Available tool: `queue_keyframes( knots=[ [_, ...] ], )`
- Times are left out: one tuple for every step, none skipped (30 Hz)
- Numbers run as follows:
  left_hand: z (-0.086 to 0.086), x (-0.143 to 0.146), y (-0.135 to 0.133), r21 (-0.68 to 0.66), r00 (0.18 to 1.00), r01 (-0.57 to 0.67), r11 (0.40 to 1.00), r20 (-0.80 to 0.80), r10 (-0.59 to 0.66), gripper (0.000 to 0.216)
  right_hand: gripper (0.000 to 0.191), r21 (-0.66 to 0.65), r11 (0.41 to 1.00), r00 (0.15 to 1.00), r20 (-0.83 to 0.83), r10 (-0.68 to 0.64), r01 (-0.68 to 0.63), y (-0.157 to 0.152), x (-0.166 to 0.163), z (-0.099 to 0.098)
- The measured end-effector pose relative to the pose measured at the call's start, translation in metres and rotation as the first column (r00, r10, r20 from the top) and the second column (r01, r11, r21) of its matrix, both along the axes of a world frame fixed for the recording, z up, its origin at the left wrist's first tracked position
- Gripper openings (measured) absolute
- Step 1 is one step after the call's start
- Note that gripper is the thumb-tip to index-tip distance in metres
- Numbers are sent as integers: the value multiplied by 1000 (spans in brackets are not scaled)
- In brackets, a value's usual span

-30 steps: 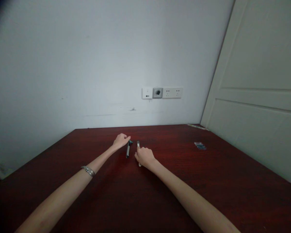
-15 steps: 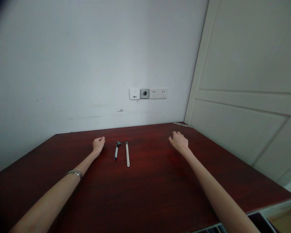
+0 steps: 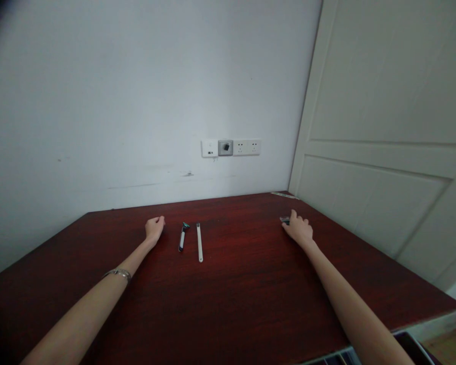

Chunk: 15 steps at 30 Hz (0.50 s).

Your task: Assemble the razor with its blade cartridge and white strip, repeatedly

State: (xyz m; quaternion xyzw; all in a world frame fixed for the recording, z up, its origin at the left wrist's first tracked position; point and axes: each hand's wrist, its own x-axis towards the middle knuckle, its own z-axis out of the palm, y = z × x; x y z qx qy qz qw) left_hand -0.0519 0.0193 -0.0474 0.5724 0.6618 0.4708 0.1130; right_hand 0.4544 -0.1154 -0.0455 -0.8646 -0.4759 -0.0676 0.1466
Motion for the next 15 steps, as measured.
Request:
queue_keyframes(
  knots=[
    [0, 0, 0, 4, 1000, -2, 1000, 0, 2, 30, 67, 4, 1000, 1000, 2, 2, -2, 0, 0, 0],
    [-1, 0, 1, 4, 1000, -3, 1000, 3, 3, 30, 67, 10, 1000, 1000, 4, 5, -5, -1, 0, 0],
    [-1, 0, 1, 1, 1000, -2, 1000, 10, 2, 30, 67, 17, 1000, 1000, 5, 8, -8, -1, -1, 0],
    [-1, 0, 1, -2, 1000, -1, 1000, 19, 1, 30, 67, 26, 1000, 1000, 6, 11, -11, -1, -3, 0],
    [-1, 0, 1, -3, 1000, -1, 1000, 27, 1, 30, 67, 35, 999, 1000, 6, 17, -18, -1, -6, 1],
    [-1, -1, 1, -3, 999, -2, 1000, 34, 2, 30, 67, 46, 999, 1000, 8, 27, -27, 0, -11, 2],
    [-1, -1, 1, -1, 999, -4, 1000, 38, 4, 30, 67, 55, 998, 999, 13, 42, -42, 2, -18, 4],
    [-1, -1, 1, 1, 999, -7, 1000, 40, 7, 30, 67, 66, 996, 998, 23, 64, -65, 3, -26, 6],
    [-1, -1, 1, 4, 999, -8, 1000, 42, 8, 30, 67, 73, 993, 995, 36, 90, -93, 5, -36, 8],
    [-1, -1, 1, 6, 999, -8, 1000, 44, 7, 30, 66, 78, 989, 991, 51, 124, -127, 8, -48, 10],
    [-1, -1, 0, 7, 999, -6, 1000, 45, 6, 31, 65, 84, 983, 985, 70, 159, -164, 10, -61, 13],
    [-1, -1, 0, 7, 999, -5, 1000, 47, 4, 31, 65, 80, 976, 977, 81, 196, -202, 12, -76, 16],
    [-1, 0, -1, 9, 999, -3, 1000, 48, 2, 31, 64, 81, 967, 968, 90, 235, -242, 14, -91, 18],
    [-1, 0, -2, 9, 999, -1, 1000, 50, 1, 31, 63, 85, 955, 956, 99, 275, -283, 16, -107, 20],
    [0, 0, -3, 9, 999, 0, 1000, 52, 0, 31, 63, 90, 941, 943, 106, 316, -326, 18, -123, 21]
  ],
)
